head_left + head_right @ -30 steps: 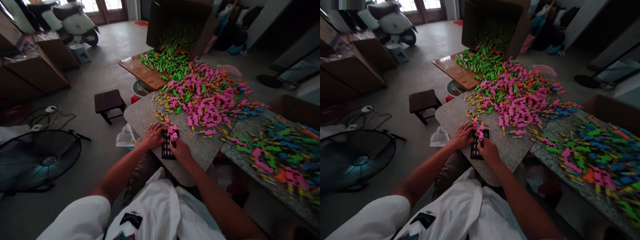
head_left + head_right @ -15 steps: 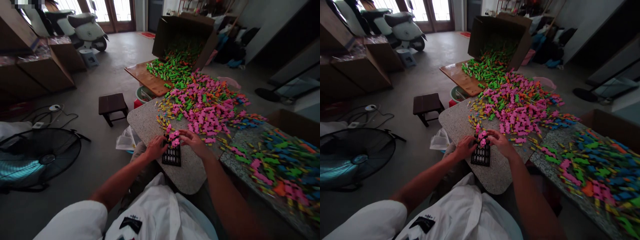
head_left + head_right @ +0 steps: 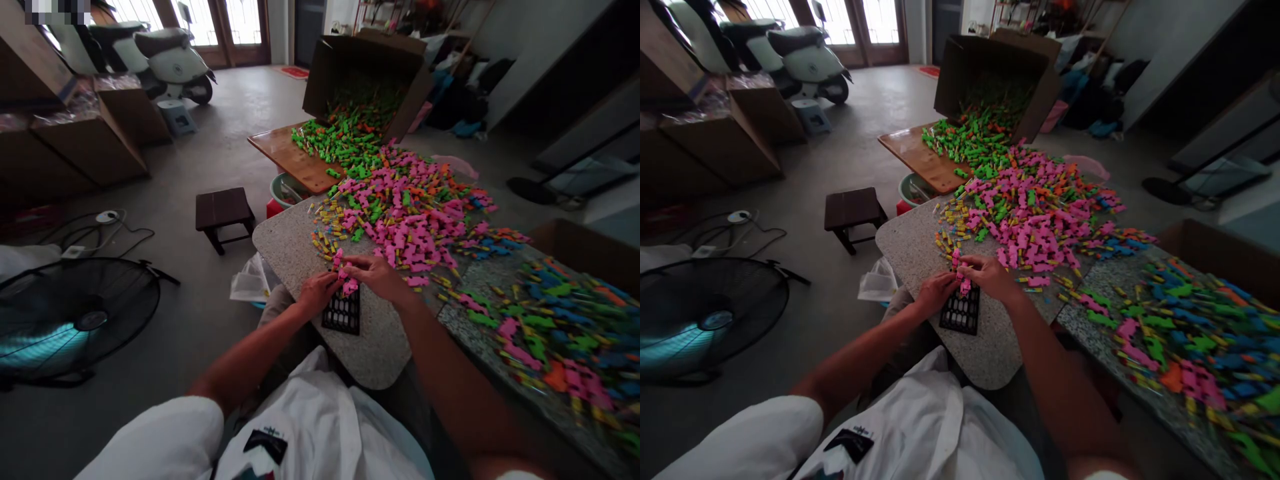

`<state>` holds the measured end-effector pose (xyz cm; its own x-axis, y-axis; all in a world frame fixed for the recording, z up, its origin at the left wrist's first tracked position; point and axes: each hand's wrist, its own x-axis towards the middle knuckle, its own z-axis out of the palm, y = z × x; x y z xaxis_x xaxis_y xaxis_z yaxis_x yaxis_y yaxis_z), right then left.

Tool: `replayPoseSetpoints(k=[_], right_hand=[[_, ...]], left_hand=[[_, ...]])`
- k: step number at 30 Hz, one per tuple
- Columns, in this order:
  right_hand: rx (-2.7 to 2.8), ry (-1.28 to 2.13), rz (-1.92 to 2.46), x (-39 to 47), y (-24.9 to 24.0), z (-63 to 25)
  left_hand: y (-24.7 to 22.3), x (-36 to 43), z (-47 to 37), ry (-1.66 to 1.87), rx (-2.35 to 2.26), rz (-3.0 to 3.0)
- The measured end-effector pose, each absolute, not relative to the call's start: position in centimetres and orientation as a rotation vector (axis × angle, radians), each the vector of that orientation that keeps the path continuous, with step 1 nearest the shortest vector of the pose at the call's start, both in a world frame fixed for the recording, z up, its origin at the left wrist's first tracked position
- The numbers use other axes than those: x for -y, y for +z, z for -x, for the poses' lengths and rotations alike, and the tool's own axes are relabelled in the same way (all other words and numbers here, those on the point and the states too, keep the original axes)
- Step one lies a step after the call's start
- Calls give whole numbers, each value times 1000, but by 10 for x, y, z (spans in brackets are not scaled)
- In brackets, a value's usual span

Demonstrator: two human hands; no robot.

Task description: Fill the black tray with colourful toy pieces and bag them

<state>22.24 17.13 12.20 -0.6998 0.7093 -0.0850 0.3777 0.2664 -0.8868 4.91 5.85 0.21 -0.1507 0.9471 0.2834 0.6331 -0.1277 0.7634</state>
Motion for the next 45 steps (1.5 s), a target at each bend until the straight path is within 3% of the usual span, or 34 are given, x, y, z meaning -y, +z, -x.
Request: replayPoseSetpoints(k=[12, 20, 22, 27, 34, 39, 45], right_hand=[[2202, 1330, 1047, -160, 122, -217], [2055, 1530, 1065, -170, 117, -236], [2009, 1387, 1284, -184, 107, -248], [2144, 631, 1929, -212, 71, -279], [2272, 412, 1998, -214, 42, -290], [2178, 574, 2015, -218, 47, -294], [1617, 1393, 1512, -172, 46, -295]], left_hand=[[10, -59, -48, 1114, -1795, -1728], [8, -62, -46, 1082, -1813, -1690], [8, -62, -45, 1058, -1826, -1676], [4, -61, -45, 1029, -1858, -1660], [1, -63, -45, 1013, -1881, -1623], [5, -65, -43, 966, -1897, -1671], [7, -70, -25, 874, -1827, -1814]])
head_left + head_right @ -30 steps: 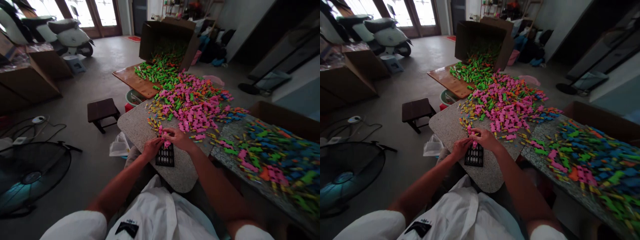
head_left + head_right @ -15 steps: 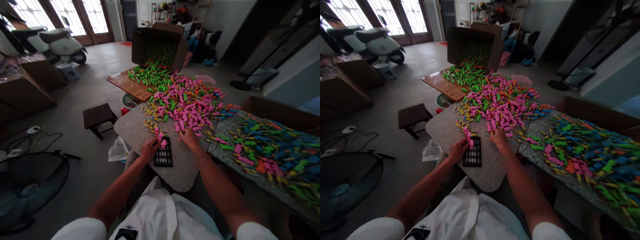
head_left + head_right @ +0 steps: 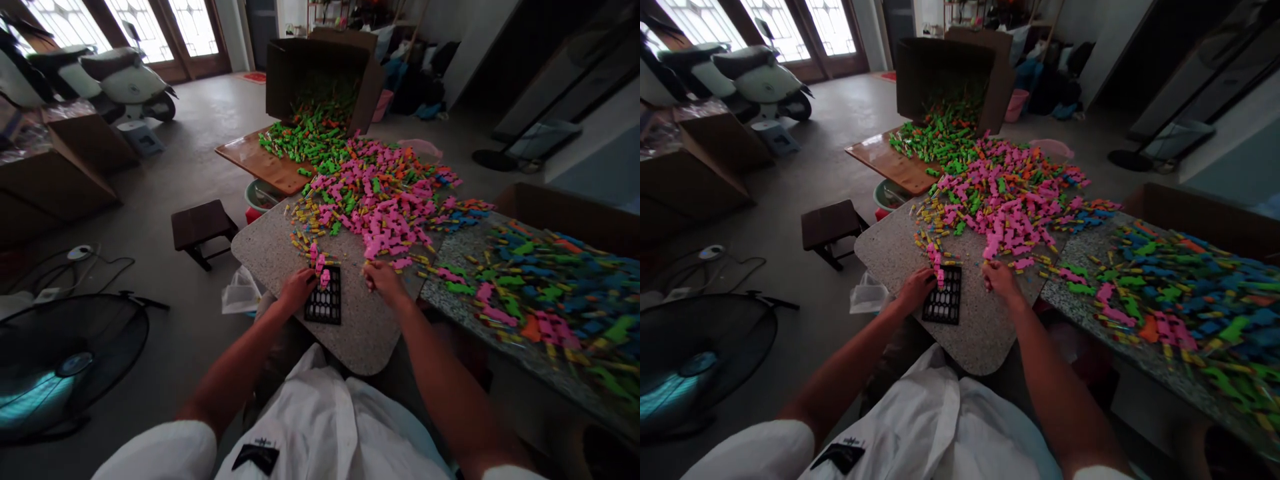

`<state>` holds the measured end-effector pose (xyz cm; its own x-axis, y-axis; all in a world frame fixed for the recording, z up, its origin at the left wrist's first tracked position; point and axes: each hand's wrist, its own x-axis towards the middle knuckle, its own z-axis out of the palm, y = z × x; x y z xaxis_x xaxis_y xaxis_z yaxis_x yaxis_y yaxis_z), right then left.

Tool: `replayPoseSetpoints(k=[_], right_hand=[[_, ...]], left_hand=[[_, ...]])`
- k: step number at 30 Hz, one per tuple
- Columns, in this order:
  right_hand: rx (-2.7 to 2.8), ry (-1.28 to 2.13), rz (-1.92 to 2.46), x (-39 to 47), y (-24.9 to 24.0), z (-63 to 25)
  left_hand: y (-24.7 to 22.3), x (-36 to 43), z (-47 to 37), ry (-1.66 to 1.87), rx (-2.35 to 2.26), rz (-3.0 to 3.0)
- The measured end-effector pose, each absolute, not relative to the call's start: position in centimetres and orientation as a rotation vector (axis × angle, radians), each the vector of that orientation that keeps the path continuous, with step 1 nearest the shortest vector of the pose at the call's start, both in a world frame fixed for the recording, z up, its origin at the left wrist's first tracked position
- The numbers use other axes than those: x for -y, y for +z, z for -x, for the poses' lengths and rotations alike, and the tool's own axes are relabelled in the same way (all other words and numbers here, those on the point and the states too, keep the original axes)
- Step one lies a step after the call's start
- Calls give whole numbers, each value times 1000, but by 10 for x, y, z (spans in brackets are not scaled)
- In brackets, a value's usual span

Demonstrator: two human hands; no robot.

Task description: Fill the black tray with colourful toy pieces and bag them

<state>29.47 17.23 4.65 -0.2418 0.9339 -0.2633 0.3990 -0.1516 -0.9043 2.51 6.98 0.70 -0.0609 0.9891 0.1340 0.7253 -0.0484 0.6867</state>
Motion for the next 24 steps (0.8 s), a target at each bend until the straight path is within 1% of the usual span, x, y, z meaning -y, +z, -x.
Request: replayPoseSetpoints(k=[2, 4, 8, 14, 16, 21, 24], right_hand=[[1540, 1585, 1353, -142, 45, -288], [1554, 1651, 1304, -113, 44, -278], [1640, 1609, 1307, -79, 40, -254], [1829, 1609, 1386, -77, 28, -238], [1928, 1527, 1400, -76, 26, -237], [2221, 969, 1428, -66, 25, -235], [2340, 810, 1455, -61, 25, -229]], left_hand=[[7, -73, -18, 851, -1823, -1834], [7, -75, -14, 836, -1826, -1845], [7, -76, -14, 828, -1838, -1857], [9, -73, -17, 840, -1852, -1865], [9, -72, -17, 843, -1858, -1866], [8, -71, -17, 855, -1852, -1876], [6, -71, -16, 870, -1831, -1887]])
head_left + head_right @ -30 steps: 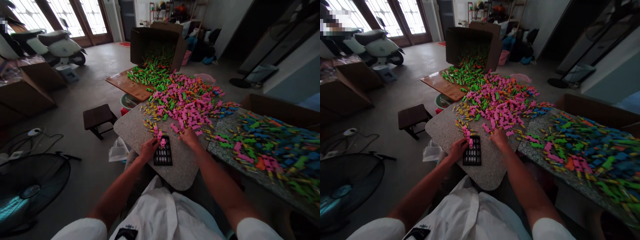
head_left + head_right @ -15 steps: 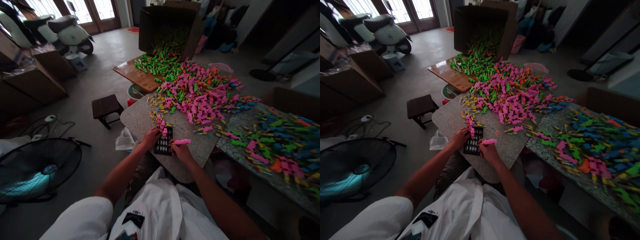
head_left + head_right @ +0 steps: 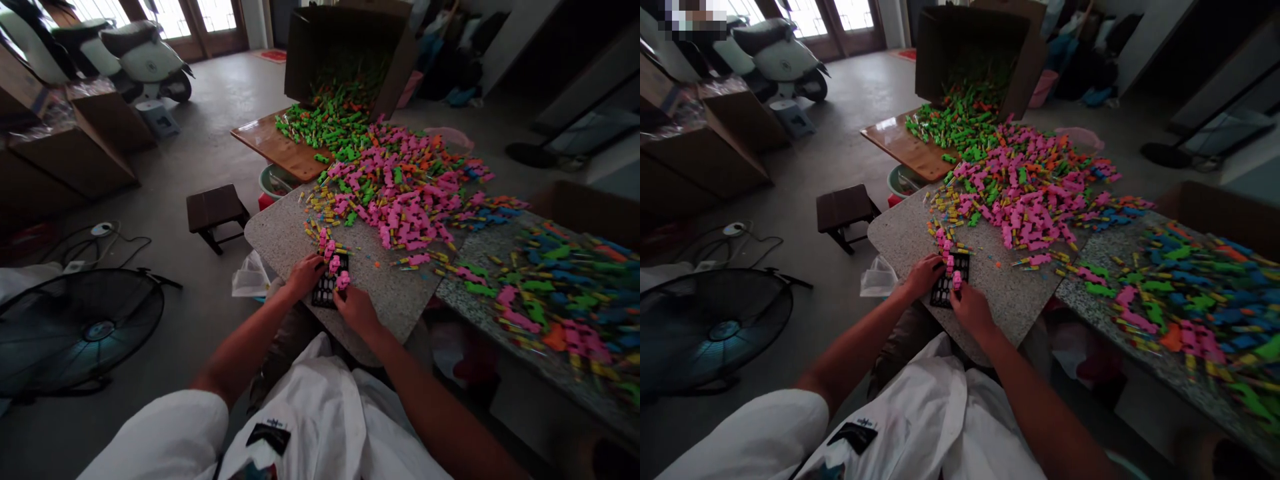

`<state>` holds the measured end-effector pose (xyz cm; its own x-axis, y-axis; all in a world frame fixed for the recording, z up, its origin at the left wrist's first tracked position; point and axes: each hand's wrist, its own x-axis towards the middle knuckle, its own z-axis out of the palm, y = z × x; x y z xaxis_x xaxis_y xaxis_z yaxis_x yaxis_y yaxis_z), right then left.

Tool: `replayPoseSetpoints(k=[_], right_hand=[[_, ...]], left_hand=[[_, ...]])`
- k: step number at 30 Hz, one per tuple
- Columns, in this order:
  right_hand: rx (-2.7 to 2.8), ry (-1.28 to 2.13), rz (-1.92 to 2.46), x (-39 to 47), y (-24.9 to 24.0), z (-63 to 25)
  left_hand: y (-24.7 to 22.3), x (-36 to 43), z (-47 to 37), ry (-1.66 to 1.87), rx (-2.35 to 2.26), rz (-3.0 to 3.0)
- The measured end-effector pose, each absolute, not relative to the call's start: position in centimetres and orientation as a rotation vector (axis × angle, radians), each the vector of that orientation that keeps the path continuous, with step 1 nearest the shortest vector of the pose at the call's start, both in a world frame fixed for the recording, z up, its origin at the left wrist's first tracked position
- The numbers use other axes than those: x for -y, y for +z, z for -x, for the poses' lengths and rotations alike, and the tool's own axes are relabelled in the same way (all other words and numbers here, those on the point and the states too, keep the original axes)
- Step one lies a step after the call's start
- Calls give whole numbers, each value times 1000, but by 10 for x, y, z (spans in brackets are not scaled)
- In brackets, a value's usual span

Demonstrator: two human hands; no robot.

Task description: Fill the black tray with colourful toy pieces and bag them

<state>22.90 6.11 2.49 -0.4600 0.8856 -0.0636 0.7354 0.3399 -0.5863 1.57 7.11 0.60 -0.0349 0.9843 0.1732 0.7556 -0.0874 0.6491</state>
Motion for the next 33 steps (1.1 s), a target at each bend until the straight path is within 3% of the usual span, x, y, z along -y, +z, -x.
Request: replayPoseSetpoints(k=[6, 11, 18, 28, 33], right_hand=[[2431, 787, 1479, -58, 31, -222], [2465, 1176, 1204, -107, 50, -250], [2216, 218, 2012, -230, 74, -273], [2606, 346, 1642, -182, 49, -265], [2546, 193, 1712, -222, 61, -278]], left_hand=[[1, -72, -14, 886, -1814, -1908], [1, -73, -13, 921, -1839, -1876], [-1, -74, -12, 919, -1871, -1858], [-2, -72, -12, 951, -1850, -1849], [-3, -73, -13, 960, -1857, -1840]])
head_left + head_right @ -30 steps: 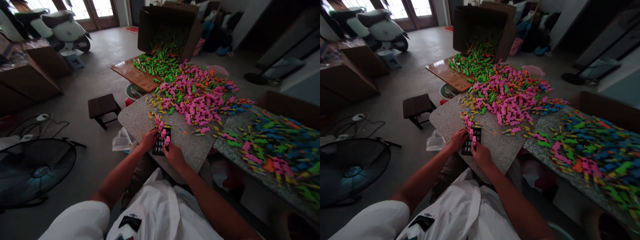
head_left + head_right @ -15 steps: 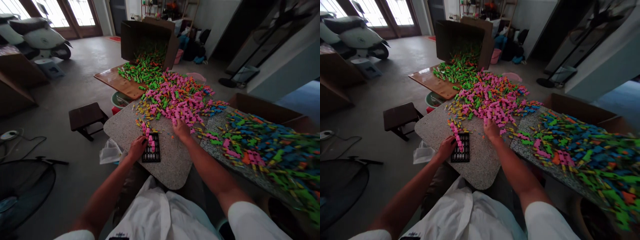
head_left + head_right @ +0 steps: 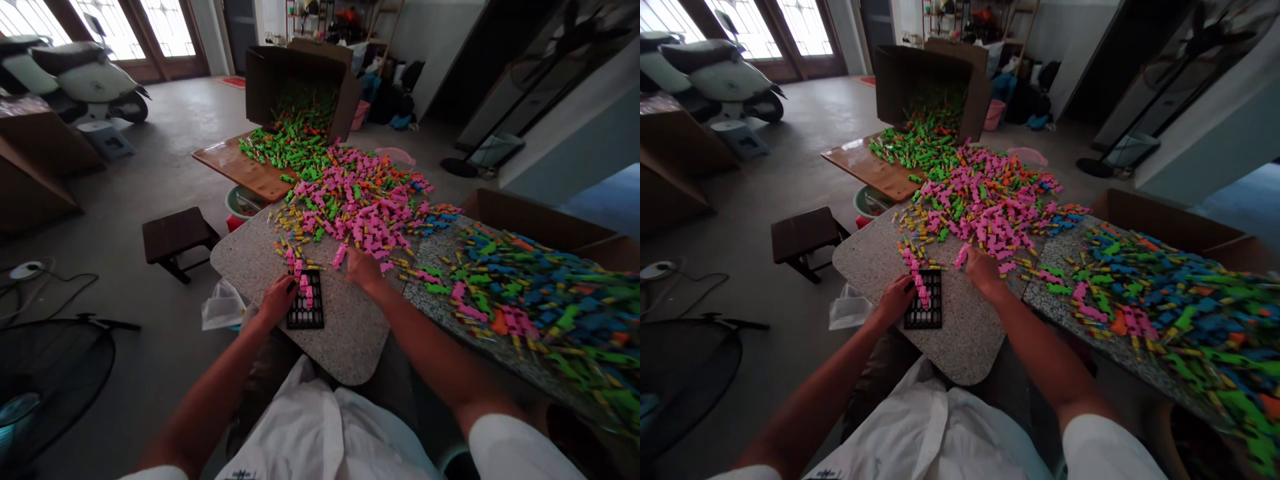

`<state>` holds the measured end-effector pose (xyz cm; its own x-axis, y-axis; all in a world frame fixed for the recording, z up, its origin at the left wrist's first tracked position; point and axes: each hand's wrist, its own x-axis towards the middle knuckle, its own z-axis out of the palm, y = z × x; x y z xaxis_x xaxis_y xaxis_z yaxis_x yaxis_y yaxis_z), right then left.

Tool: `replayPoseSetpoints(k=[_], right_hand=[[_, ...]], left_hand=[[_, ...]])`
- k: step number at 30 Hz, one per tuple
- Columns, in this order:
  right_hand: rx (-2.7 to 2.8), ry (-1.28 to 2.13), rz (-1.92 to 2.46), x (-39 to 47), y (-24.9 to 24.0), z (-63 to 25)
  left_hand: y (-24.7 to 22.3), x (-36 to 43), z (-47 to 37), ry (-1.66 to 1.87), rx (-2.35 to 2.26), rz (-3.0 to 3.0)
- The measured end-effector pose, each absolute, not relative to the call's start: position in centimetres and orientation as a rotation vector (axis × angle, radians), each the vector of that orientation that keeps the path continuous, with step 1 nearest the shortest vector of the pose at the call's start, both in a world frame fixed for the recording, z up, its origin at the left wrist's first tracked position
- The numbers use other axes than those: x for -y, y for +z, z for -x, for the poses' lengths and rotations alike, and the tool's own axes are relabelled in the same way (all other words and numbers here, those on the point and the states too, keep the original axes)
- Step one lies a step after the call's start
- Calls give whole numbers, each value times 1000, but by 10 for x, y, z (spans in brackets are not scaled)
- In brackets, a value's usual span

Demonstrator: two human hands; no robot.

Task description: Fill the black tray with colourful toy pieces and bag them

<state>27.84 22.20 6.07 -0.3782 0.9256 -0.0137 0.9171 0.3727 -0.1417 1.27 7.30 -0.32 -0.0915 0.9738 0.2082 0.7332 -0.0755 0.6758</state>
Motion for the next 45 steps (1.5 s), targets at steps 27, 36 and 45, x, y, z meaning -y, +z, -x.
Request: replayPoseSetpoints(k=[27, 36, 45], right_hand=[[2882, -111, 1270, -246, 71, -295], [2543, 26, 1260, -173, 85, -315], [1660, 914, 1333, -89, 84, -319]], left_hand=[[-3, -70, -8, 1211, -1822, -1623], [31, -17, -31, 1683, -1933, -1175], [111, 35, -97, 1291, -1590, -1537]])
